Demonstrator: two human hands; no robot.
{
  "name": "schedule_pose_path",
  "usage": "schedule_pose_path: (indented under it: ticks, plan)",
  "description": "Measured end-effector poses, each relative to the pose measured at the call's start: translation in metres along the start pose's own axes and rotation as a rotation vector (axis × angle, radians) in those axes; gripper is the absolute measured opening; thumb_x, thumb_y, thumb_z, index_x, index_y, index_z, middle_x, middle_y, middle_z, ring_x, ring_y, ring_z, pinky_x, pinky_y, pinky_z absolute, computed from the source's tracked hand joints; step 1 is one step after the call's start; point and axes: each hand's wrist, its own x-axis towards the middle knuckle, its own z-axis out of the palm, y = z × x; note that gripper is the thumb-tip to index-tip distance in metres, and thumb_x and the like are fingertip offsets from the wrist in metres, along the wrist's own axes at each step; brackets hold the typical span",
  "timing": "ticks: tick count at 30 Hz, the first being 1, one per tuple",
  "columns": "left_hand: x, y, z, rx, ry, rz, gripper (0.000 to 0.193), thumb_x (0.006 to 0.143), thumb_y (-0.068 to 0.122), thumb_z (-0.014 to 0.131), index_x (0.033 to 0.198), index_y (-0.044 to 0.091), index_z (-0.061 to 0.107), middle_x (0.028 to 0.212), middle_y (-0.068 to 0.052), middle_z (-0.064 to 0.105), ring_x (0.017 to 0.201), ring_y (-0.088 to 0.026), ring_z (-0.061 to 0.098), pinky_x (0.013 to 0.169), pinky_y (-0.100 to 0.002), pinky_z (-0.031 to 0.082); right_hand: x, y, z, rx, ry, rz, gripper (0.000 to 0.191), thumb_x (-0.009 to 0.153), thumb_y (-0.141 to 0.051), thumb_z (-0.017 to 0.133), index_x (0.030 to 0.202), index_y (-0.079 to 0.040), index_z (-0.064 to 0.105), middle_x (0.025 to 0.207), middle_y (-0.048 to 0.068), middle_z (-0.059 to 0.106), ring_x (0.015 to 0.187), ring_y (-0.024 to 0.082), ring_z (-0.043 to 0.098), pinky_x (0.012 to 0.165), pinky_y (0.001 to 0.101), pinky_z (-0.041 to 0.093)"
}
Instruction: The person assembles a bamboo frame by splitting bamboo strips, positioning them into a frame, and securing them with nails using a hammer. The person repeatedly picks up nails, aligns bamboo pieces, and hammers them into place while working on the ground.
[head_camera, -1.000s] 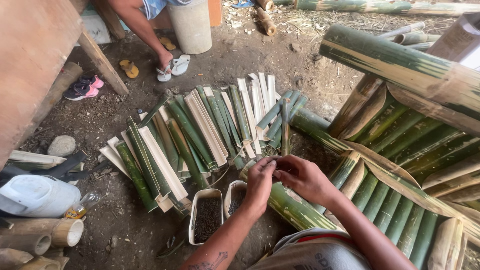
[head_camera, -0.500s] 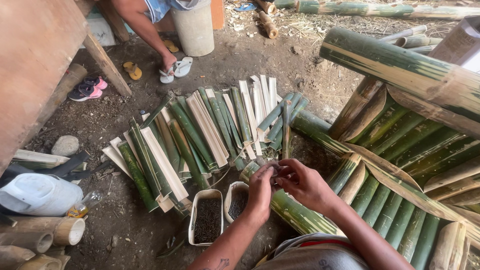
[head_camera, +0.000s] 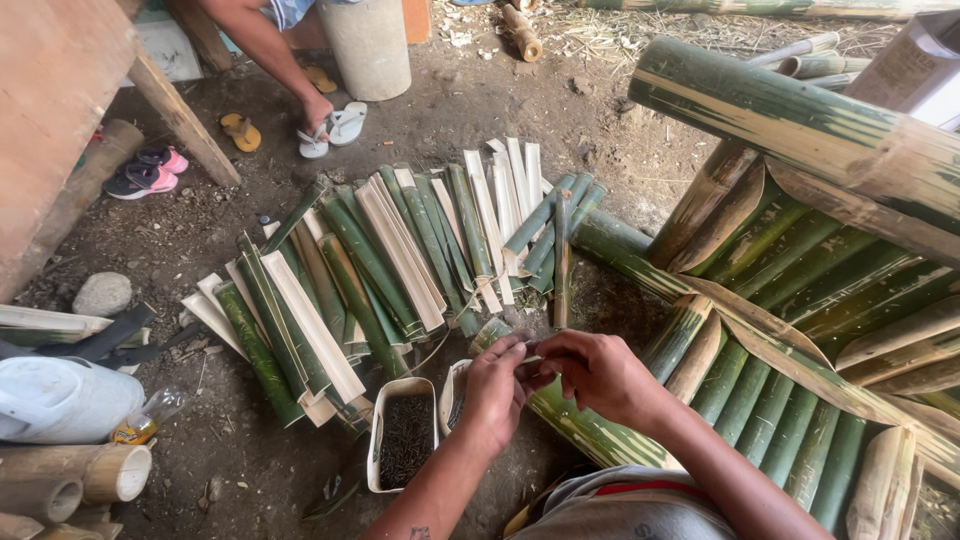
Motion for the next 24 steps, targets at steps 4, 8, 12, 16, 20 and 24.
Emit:
schedule_pose_path:
  ticks: [4, 8, 12, 16, 20, 24]
  plan:
    - [0.000, 0.000, -0.010, 0.015, -0.066, 0.020, 0.030, 0.103, 0.008, 0.044, 0.128, -0.001, 0.059, 0.098, -0.019, 0.072, 0.073, -0.022, 0.073, 0.066, -0.031, 0.062, -0.002, -0.005, -0.001, -0.008, -0.012, 0.007, 0.020, 0.094, -0.012, 0.064, 0.111, -0.007, 0.075, 0.069, 0.008, 0.074, 0.048, 0.012, 0.065, 0.048, 0.0310, 0.054]
    - [0.001, 0.004, -0.017, 0.013, -0.055, 0.018, 0.030, 0.102, 0.006, 0.046, 0.125, -0.005, 0.061, 0.095, -0.018, 0.072, 0.074, -0.022, 0.074, 0.067, -0.031, 0.062, 0.000, -0.005, 0.001, -0.021, -0.008, 0.002, 0.020, 0.093, -0.013, 0.067, 0.111, -0.006, 0.074, 0.070, 0.009, 0.075, 0.051, 0.013, 0.065, 0.049, 0.0311, 0.054]
    - [0.002, 0.011, -0.019, -0.008, -0.055, 0.023, 0.027, 0.102, 0.007, 0.047, 0.122, -0.004, 0.063, 0.093, -0.016, 0.072, 0.074, -0.021, 0.073, 0.068, -0.031, 0.062, 0.007, -0.008, 0.001, -0.063, 0.010, -0.075, 0.021, 0.092, -0.014, 0.068, 0.111, -0.005, 0.074, 0.078, 0.007, 0.078, 0.056, 0.013, 0.069, 0.053, 0.0311, 0.058]
    - [0.002, 0.012, -0.021, -0.018, -0.043, 0.023, 0.027, 0.101, 0.007, 0.048, 0.121, -0.004, 0.064, 0.092, -0.014, 0.071, 0.075, -0.019, 0.072, 0.069, -0.031, 0.061, 0.014, -0.014, -0.003, -0.102, 0.024, -0.114, 0.023, 0.091, -0.013, 0.069, 0.112, -0.005, 0.074, 0.081, 0.008, 0.079, 0.061, 0.014, 0.074, 0.058, 0.0319, 0.060]
    - [0.003, 0.008, -0.023, -0.022, -0.037, 0.012, 0.028, 0.101, 0.007, 0.048, 0.122, -0.004, 0.063, 0.092, -0.014, 0.071, 0.075, -0.019, 0.072, 0.070, -0.032, 0.061, 0.012, -0.016, -0.003, -0.141, 0.026, -0.074, 0.024, 0.092, -0.013, 0.069, 0.114, -0.006, 0.074, 0.081, 0.011, 0.079, 0.063, 0.016, 0.074, 0.059, 0.0331, 0.060]
    - [0.003, 0.002, -0.019, -0.049, -0.076, 0.001, 0.027, 0.102, 0.006, 0.047, 0.121, -0.005, 0.062, 0.089, -0.015, 0.072, 0.074, -0.020, 0.071, 0.068, -0.031, 0.061, 0.006, -0.008, 0.003, -0.127, 0.020, -0.011, 0.026, 0.091, -0.013, 0.069, 0.115, -0.006, 0.072, 0.089, 0.011, 0.080, 0.069, 0.018, 0.077, 0.064, 0.0333, 0.062]
